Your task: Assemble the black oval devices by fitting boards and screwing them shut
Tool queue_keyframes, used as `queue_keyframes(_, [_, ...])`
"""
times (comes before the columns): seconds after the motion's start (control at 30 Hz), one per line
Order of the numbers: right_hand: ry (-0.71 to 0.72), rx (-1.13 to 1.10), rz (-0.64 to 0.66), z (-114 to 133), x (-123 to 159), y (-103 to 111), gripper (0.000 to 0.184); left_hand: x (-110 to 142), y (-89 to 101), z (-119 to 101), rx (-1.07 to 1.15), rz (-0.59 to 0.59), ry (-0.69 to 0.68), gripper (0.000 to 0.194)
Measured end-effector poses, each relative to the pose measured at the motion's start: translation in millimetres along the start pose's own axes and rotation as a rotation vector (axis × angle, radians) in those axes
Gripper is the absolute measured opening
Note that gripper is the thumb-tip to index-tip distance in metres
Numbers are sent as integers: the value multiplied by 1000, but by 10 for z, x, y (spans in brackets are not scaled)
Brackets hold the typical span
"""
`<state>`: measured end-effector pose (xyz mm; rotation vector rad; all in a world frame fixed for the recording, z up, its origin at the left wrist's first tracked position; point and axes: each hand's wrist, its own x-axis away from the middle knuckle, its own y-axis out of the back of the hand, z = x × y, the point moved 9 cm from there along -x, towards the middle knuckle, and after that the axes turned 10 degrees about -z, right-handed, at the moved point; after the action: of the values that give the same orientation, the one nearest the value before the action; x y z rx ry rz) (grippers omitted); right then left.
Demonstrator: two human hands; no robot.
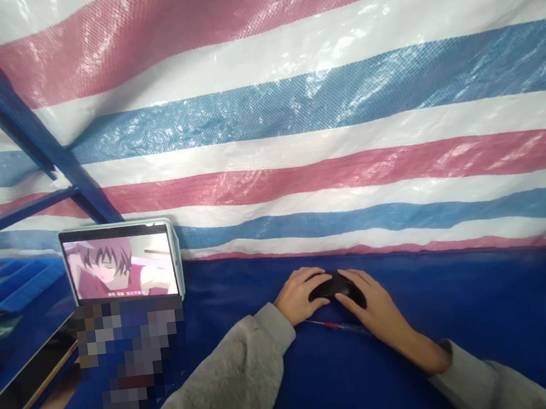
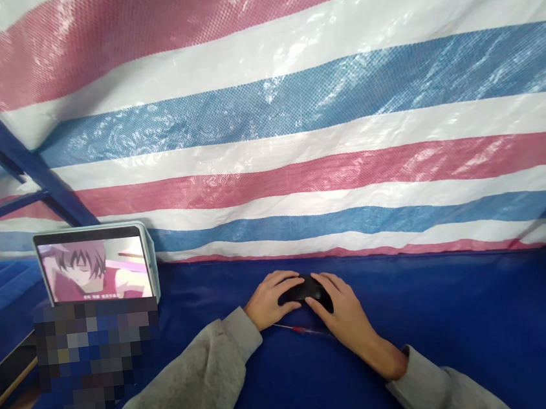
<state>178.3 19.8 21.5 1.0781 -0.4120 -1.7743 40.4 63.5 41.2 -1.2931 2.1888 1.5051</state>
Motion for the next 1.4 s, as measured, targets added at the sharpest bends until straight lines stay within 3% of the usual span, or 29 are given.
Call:
queue_keyframes(0.2, [59,-122,-23,66,-24,65,45,-17,107,62,59,-93,107,35])
queue_keyframes(0.33, [-59,-93,-33,-33,-36,84,43,-10,154,99,47,-124,153,36])
queue_keyframes(0.43, [-118,-51,-3,-71,-35,64,43,-1,146,53,-44,-108,84,40])
queue_keyframes(0.57, [-43,-47,46,25,-57,31,34,12,46,-83,-99,-12,-88,49])
queue_keyframes(0.67, [19,20,-61,109,-119,201,31,14,-7,-118,-72,47,-127,51])
queue_keyframes(0.77, [96,96,-115,285,-179,419,30,-6,15,-68,-53,38,-65,46])
queue_keyframes(0.93, [253,256,510,619,62,110,12,-31,71,61,-47,-4,78,44])
queue_keyframes(1.0, [273,370,617,642,163,42,14,-36,72,81,-42,-7,105,44])
queue_keyframes(1.1, [268,388,668,647,175,48,15,-39,55,96,-33,-3,126,44])
queue_keyframes(1.27, [130,129,575,722,-254,454,16,-33,38,101,-22,-28,104,42])
queue_keyframes(1.4, [60,12,290,880,-756,916,20,-15,28,5,-64,-38,-23,42])
